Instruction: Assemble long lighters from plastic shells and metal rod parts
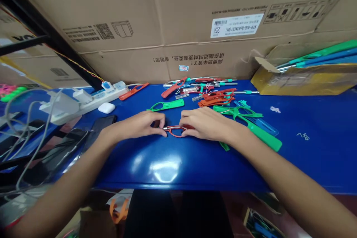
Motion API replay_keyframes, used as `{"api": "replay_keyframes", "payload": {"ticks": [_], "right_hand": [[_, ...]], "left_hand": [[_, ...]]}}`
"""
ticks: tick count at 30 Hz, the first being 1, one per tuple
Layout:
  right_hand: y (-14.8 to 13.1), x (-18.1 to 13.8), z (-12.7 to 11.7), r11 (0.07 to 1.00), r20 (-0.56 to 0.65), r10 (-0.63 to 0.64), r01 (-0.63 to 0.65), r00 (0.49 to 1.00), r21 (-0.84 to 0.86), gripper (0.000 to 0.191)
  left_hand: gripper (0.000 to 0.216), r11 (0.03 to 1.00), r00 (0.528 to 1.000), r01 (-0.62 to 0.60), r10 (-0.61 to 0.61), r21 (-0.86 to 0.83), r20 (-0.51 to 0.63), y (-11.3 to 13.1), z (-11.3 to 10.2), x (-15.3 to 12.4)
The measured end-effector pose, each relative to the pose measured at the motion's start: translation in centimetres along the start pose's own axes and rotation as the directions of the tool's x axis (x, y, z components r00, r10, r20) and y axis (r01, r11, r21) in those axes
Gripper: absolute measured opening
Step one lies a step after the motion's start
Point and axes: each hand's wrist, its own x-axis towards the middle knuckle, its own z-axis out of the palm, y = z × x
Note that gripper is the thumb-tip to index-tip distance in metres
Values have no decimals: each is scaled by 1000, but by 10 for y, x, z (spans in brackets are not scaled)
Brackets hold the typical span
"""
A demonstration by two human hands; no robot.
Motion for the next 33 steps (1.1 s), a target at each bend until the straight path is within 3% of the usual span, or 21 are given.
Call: {"api": "replay_keyframes", "payload": {"ticks": [5, 10, 17, 25, 33], "right_hand": [[6, 0, 5, 999, -13, 34, -33, 999, 29, 24], [7, 2, 8, 997, -39, 51, -48, 998, 67, 23], [11, 3, 10, 989, -52, 60, -52, 997, 141, 21], [15, 6, 10, 976, -47, 56, -45, 997, 212, 20], [14, 7, 9, 977, -61, 56, -43, 997, 207, 21]], "left_hand": [[23, 990, 978, -102, 118, 100, -173, -3, 9, -6], [15, 971, 967, -132, 171, 201, -188, 0, 9, -6], [16, 983, 952, -144, 168, 111, -256, -3, 13, -2], [17, 983, 935, -134, 169, 129, -313, -9, 21, 4], [15, 985, 911, -173, 162, 5, -379, -14, 23, 11]]}}
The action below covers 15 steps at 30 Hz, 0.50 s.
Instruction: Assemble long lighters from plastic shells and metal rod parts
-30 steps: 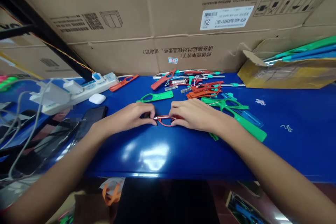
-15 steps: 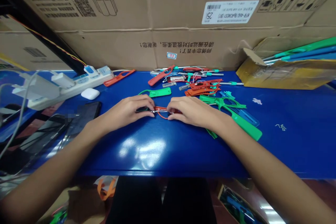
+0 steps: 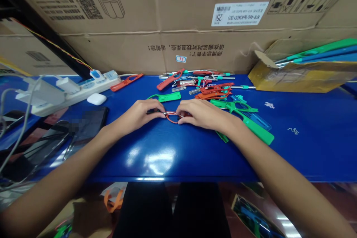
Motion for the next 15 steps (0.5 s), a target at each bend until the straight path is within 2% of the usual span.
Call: {"api": "replay_keyframes", "payload": {"ticks": [6, 10, 15], "right_hand": [[2, 0, 0, 1000, -21, 22, -21, 1000, 18, 22], [5, 1, 1, 995, -36, 12, -9, 999, 96, 27], [8, 3, 2, 999, -83, -14, 17, 996, 36, 25]], "left_hand": [[13, 996, 995, 84, -84, -6, -55, 1, 1, -1], [15, 968, 999, 42, -32, 248, -42, 7, 2, -5], [23, 811, 997, -50, 75, 583, -19, 26, 8, -8]]}}
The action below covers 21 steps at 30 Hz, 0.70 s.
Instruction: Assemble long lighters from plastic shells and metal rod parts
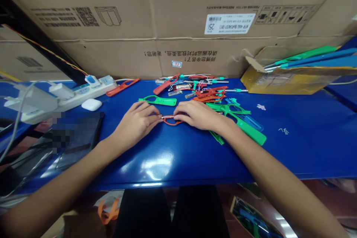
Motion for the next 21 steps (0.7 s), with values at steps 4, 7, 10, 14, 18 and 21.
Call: {"api": "replay_keyframes", "payload": {"ticks": [4, 7, 10, 14, 18, 21], "right_hand": [[6, -1, -5, 999, -18, 4, -4, 1000, -41, 21], [9, -3, -12, 999, 27, 28, -27, 999, -24, 19], [7, -4, -16, 999, 85, 38, -39, 996, 2, 20], [0, -6, -17, 1000, 127, 28, -26, 991, -12, 20], [-9, -7, -18, 997, 159, 51, -42, 986, -60, 15], [-15, -8, -18, 993, 196, 98, -82, 976, -89, 14]], "left_hand": [[25, 988, 997, -70, 67, 136, 26, 12, -3, 2], [23, 996, 999, -53, 52, 66, 17, 9, -2, 1], [20, 997, 1000, -4, 6, -80, 27, 0, -2, 0], [14, 980, 997, 27, -12, -196, 78, -7, -3, -1], [15, 975, 992, 49, -23, -216, 123, -4, -6, -1], [15, 974, 991, 30, 0, -226, 131, -1, -8, -1]]}}
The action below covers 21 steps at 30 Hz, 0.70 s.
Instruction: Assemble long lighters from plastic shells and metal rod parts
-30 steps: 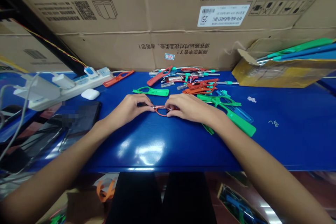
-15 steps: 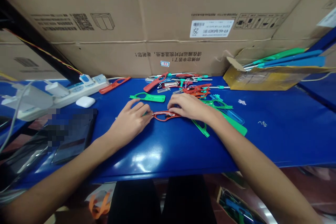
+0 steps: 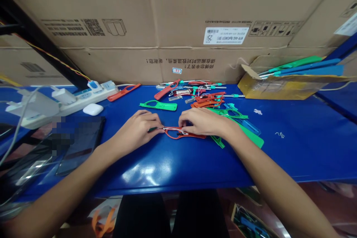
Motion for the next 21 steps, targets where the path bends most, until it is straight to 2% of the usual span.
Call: {"api": "replay_keyframes", "payload": {"ticks": [5, 13, 21], "right_hand": [[-11, 0, 1, 992, 18, 97, -96, 995, -78, 13], [-33, -4, 3, 889, -23, 113, -111, 993, -445, 18], [-31, -8, 2, 881, -27, 38, -46, 999, -470, 16]], "left_hand": [[16, 998, 998, -51, 52, -29, 40, 3, -3, 0], [16, 995, 998, -19, 25, -101, 59, 4, -2, 0], [19, 993, 999, -17, 23, -115, 46, 3, -1, -1]]}}
